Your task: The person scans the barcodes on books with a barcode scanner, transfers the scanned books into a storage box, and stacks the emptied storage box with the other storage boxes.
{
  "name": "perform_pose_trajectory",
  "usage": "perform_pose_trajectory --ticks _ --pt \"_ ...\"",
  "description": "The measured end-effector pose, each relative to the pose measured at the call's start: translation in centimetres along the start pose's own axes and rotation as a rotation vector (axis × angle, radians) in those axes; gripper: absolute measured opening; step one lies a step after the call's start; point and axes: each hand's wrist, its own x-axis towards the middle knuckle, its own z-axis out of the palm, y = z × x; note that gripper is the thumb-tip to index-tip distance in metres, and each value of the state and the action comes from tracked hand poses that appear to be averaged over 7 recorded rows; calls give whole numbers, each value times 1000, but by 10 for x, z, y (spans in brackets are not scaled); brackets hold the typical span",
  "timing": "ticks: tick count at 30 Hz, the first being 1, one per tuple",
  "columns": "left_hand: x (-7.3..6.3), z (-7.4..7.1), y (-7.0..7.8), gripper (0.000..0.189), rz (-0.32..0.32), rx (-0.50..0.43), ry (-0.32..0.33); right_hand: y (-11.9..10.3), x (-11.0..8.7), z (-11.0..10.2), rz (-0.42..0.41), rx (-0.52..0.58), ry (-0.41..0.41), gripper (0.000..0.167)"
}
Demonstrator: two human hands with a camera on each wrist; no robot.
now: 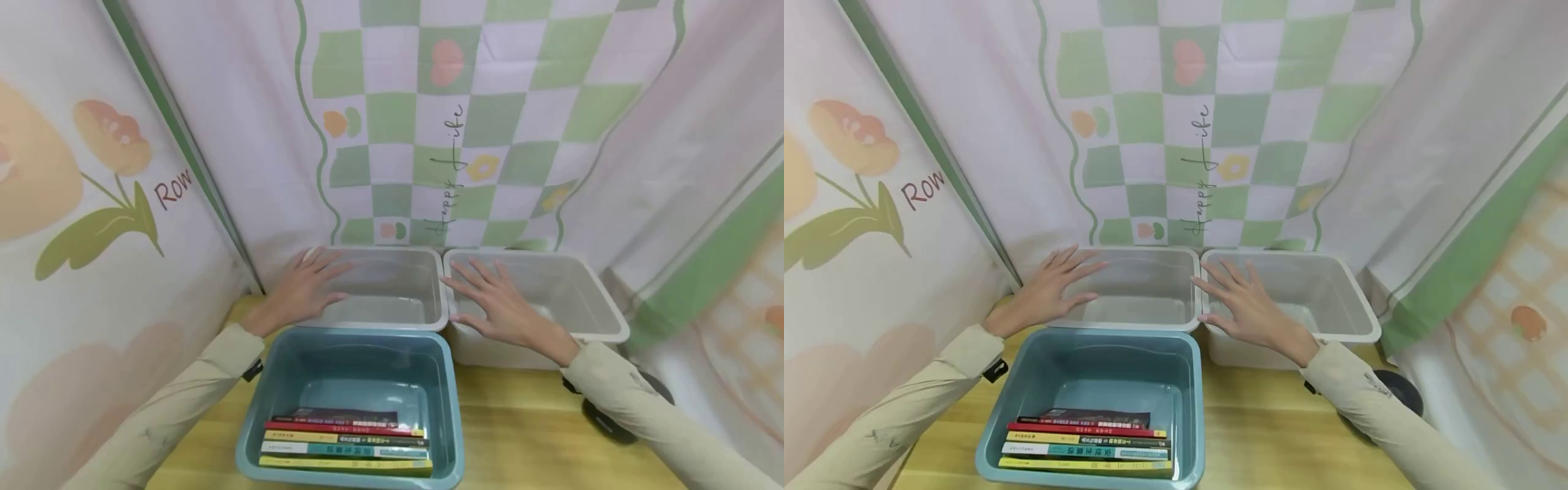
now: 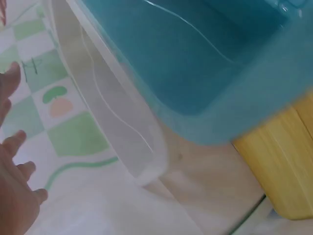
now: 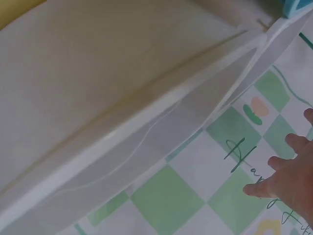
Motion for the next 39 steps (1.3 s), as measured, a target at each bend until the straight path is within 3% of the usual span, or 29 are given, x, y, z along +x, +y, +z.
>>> perform_pose_trajectory --ticks 5,8,13,21,26,30,33,39 --pt "-16 -10 -15 61 -123 -67 18 -11 11 7 -38 14 -18 72" --pt "-25 -11 -23 61 -161 -94 28 -20 13 11 -83 27 -25 72" --pt "-36 -6 -33 60 -188 -170 41 -34 12 16 -147 24 -14 70" --pt "-47 4 -42 70 -325 -345 -12 -57 15 24 -287 41 -1 66" --pt "-52 14 -47 70 -415 -503 -18 -71 15 26 -307 168 -100 64" --pt "-53 24 -52 66 -431 -695 15 -84 11 23 -287 255 -162 63" --pt "-54 30 -56 66 -443 -803 34 -93 10 23 -331 277 -175 59" --pt "-56 31 -59 67 -529 -905 20 -109 11 32 -387 346 -288 50"
